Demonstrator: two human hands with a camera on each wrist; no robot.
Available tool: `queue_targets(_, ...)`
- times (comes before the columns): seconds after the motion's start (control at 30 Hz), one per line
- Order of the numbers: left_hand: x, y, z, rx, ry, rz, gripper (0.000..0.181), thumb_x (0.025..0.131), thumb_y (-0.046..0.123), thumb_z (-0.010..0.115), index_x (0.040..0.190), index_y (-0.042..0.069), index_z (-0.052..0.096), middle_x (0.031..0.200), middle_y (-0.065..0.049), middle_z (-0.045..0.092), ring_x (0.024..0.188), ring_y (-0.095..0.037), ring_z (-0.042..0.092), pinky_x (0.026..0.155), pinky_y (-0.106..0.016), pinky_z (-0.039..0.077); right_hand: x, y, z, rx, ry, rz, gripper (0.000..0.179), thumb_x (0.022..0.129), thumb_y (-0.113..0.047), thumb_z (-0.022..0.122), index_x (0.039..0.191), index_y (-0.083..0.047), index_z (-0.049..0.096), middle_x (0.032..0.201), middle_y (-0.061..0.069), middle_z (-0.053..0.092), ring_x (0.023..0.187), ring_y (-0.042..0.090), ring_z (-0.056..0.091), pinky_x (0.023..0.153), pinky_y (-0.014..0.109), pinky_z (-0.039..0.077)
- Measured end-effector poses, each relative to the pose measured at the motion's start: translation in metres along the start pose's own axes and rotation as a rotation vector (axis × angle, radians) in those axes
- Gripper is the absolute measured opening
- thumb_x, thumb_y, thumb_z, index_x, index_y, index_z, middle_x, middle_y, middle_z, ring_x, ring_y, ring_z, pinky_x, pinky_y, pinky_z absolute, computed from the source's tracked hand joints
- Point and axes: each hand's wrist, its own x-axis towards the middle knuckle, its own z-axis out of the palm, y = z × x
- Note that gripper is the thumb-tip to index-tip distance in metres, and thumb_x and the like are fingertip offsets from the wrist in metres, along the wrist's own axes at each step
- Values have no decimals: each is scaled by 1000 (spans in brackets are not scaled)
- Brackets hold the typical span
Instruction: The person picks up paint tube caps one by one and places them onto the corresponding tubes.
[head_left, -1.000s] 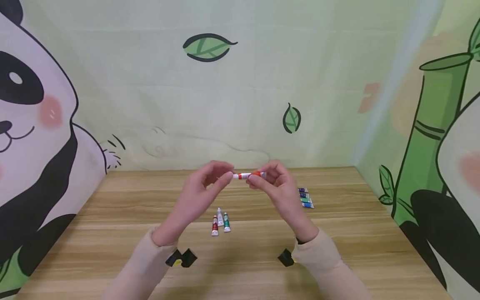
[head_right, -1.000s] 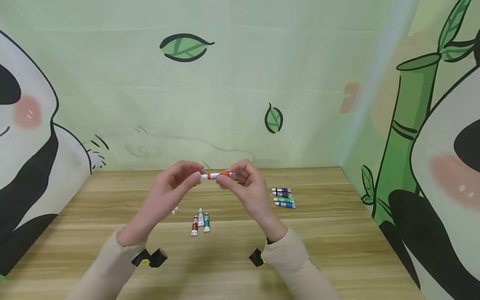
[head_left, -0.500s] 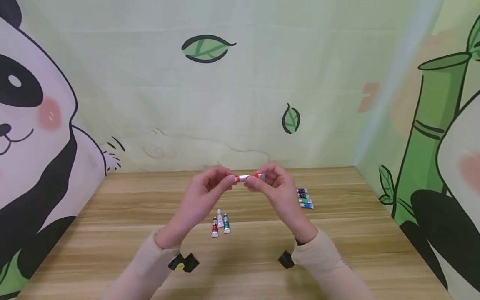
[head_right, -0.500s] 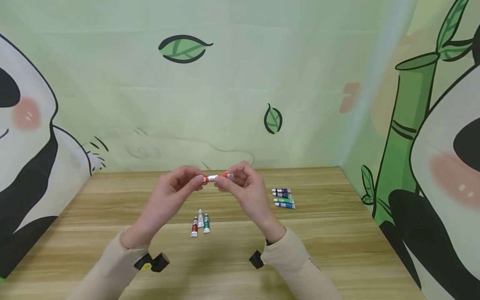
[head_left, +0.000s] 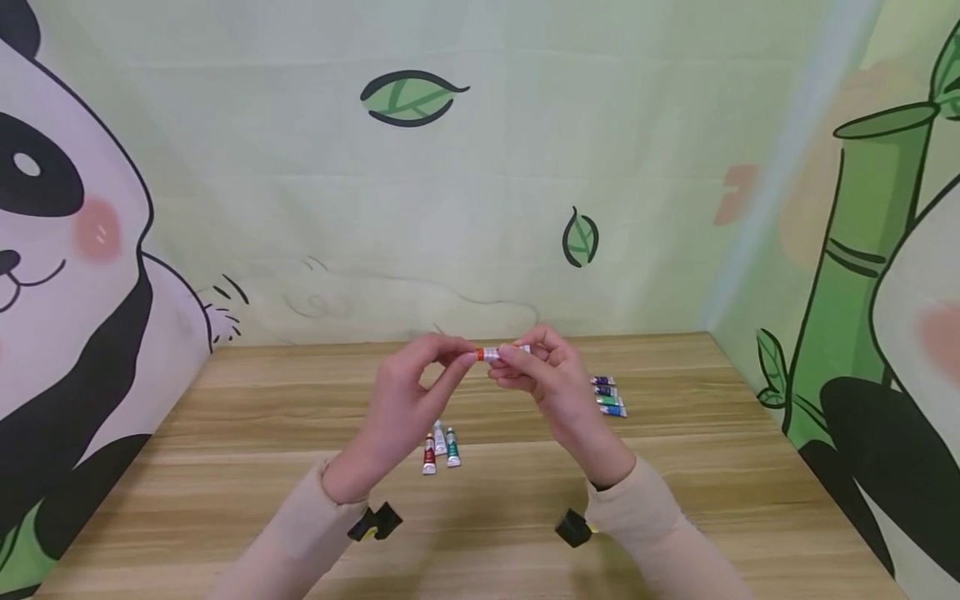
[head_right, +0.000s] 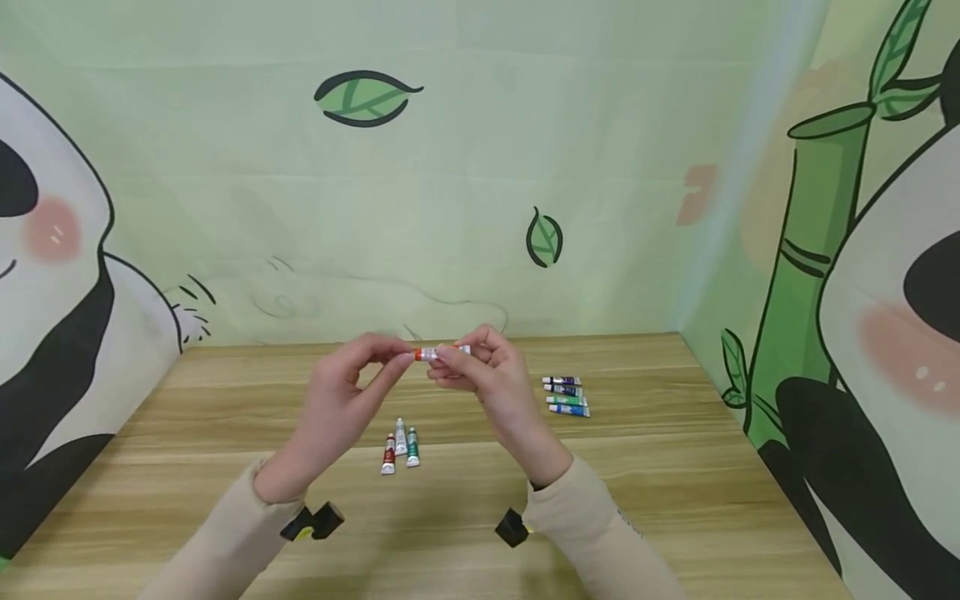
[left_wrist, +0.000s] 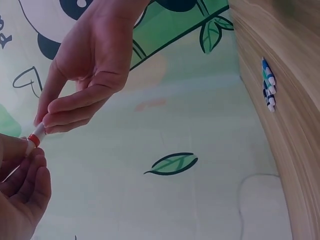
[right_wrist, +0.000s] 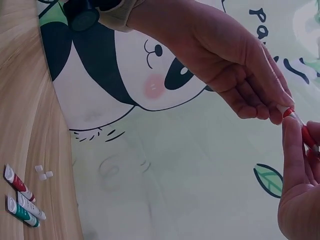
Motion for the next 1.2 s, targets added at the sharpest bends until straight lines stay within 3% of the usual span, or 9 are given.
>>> queue_targets(0.13,0,-1,0,-27,-9,-44,14,94,7,71,108,4,70,97,-1,72,86,-11,66,79,-30,56,0,0,0,-61,12,-10,15,98,2,59,93,-13,59,86,1,75,77,13,74,76,30,59)
queue_targets(0.4,-2,0,-7,-170,-77,-383,25,102,24,63,120,6,65,108,-4,70,95,-19,67,90,-39,55,-4,-4,0,-303,17,-92,19,93,-4,72,102,-2,56,96,5,74,85,19,73,82,40,59)
queue_targets(0.67,-3,-1,-10,-227,-123,-503,26,103,33,60,109,9,68,98,-5,70,91,-23,66,82,-35,57,-7,-2,-1,-469,-16,-238,20,89,1,75,103,0,60,102,7,72,94,20,71,82,36,59)
queue_targets(0.9,-4,3,-11,-204,-137,-496,23,101,31,64,110,11,68,97,-1,69,91,-21,66,82,-34,57,-9,-1,-1,-468,-9,-202,18,91,-7,75,102,-3,61,99,7,74,89,23,71,81,36,59)
queue_targets(1.03,-4,6,-9,-161,-128,-434,20,100,27,65,110,10,68,95,1,69,87,-17,64,79,-36,57,-8,-2,-1,-384,7,-136,19,92,-9,75,102,-4,59,96,8,75,87,30,73,83,41,59)
queue_targets(1.2,-6,8,-6,-123,-92,-318,17,99,22,67,109,8,68,97,2,70,84,-13,64,76,-35,57,-6,-3,-1,-308,21,-64,14,94,-7,72,99,-5,58,93,6,76,83,21,74,82,41,59)
